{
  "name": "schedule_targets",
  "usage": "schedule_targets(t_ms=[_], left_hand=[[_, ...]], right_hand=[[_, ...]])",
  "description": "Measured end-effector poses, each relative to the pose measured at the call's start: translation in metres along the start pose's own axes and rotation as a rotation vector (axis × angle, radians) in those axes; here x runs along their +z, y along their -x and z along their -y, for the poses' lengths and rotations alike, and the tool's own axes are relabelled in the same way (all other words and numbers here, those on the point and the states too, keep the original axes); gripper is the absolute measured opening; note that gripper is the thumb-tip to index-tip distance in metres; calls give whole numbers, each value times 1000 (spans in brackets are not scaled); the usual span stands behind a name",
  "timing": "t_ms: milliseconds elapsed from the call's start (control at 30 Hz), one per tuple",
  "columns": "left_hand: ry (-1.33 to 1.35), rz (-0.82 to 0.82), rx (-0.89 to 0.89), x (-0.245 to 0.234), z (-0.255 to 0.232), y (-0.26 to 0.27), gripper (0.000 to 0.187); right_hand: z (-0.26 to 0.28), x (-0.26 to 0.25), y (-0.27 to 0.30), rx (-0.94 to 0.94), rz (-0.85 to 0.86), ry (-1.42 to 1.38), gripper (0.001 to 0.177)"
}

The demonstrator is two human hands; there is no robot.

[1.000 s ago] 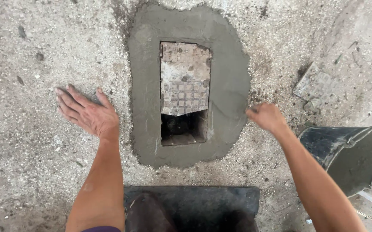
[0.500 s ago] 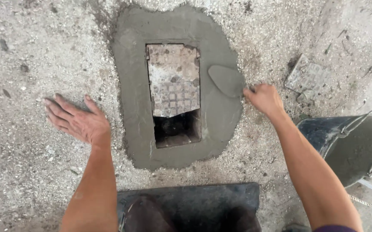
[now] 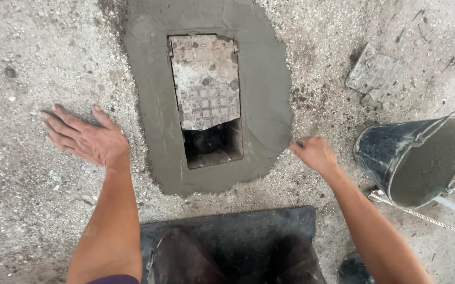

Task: Smoothing wet cement around a rectangular hole in the ground using a trowel

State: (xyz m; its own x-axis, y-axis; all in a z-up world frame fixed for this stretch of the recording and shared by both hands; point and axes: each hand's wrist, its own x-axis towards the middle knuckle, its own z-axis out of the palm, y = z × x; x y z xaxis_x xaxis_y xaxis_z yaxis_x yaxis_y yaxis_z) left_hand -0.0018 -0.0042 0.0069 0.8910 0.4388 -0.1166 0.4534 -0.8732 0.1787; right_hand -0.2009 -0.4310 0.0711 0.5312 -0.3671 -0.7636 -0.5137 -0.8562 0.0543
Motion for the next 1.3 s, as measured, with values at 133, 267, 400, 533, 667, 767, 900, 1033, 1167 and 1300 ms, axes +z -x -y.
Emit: schedule_targets(t_ms=[133, 267, 400, 533, 667, 767, 900, 1033, 1167, 1300], left_hand=[[2, -42, 12, 4, 2, -1, 75], [-12, -4, -21, 6, 2, -3, 75], [14, -79, 16, 11, 5, -3, 79], [36, -90, 5, 17, 9, -6, 78], [41, -173, 98, 23, 17, 0, 77], [38, -149, 64, 22, 12, -5, 78], [23, -94, 37, 23, 17, -3, 75], [28, -122, 56, 24, 15, -6, 78], [6, -128, 77, 28, 16, -6, 77], [111, -221, 127, 30, 23, -6, 79]], right_hand=[[-22, 41, 19, 55, 20, -22, 42], [-27, 60, 49, 53, 66, -62, 46], [-59, 103, 66, 119, 115, -102, 48], [-91, 118, 77, -49, 19, 28, 56], [-68, 82, 75, 115, -46, -272, 50], [-46, 54, 52, 143, -92, -352, 48], [-35, 60, 62, 249, 23, -433, 42], [-67, 124, 82, 293, 98, -379, 33], [-94, 169, 129, 254, 103, -406, 40], [-101, 191, 208, 437, 84, -444, 58]])
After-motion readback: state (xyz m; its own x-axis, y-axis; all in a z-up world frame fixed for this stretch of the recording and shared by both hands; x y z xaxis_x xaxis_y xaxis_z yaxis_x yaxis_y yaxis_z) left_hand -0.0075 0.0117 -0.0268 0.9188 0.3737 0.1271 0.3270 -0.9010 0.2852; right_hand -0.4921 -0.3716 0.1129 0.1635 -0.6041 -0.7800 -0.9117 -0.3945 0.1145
